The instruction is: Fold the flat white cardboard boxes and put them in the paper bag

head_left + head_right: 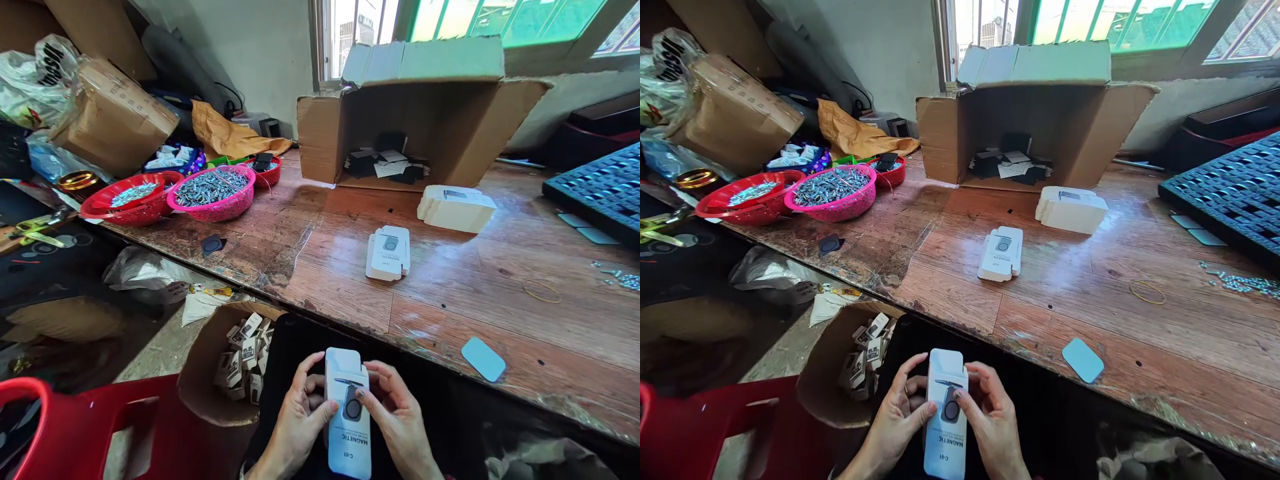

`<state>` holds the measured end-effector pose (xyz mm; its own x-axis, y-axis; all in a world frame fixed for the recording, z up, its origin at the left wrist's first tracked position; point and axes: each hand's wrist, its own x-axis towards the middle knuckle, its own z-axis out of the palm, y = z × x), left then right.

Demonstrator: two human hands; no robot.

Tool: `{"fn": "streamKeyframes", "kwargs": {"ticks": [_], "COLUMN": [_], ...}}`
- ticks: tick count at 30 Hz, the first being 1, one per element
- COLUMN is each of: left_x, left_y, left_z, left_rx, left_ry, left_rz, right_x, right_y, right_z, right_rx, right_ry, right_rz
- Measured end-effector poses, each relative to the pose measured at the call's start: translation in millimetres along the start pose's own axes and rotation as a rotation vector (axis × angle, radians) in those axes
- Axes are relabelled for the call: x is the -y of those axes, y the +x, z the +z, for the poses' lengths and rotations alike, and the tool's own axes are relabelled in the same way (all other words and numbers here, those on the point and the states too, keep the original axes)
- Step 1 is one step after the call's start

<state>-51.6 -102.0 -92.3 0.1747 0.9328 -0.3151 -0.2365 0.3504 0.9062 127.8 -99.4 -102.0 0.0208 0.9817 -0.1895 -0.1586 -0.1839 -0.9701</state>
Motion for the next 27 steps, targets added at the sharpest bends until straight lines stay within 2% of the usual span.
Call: {"fn": "streamKeyframes", "kwargs": {"ticks": [7, 11, 14, 16, 19, 21, 23, 27], "left_x": [0.6, -1.8, -6.1, -10.4, -16.6, -19.2, -20.3, -20.7], "left_y": [0.4, 0.7, -1.2, -2.3, -3.3, -4.2, -5.7, -8.9], "left_z": [-5.2, -6.6, -2.6, 1.2, 5.4, 6.8, 7.9, 9.6], "left_rx": [0.084, 0.047, 0.017, -0.011, -0.031, -0.017, -0.006, -0.025], "left_ry": [0.039, 0.149, 0.204, 0.214, 0.245, 0.244, 0.21, 0.123], "left_rz": [-0.003, -0.009, -0.022, -0.023, -0.018, -0.02, -0.032, -0.084], "right_x": [22.3, 30.0, 30.2, 30.6, 35.5, 41.2, 46.6, 49.6], "right_y": [7.3, 14.0, 16.1, 16.3, 17.2, 19.1, 21.8, 25.2], "right_z": [-0.4, -5.7, -7.4, -6.7, -4.2, -3.6, -4.6, -10.8], "right_rx": [0.115, 0.239, 0.277, 0.262, 0.219, 0.253, 0.323, 0.386], "right_ry": [-0.158, -0.32, -0.379, -0.358, -0.186, -0.052, -0.017, -0.143], "right_rz": [0.096, 0.111, 0.139, 0.151, 0.214, 0.278, 0.3, 0.147]}}
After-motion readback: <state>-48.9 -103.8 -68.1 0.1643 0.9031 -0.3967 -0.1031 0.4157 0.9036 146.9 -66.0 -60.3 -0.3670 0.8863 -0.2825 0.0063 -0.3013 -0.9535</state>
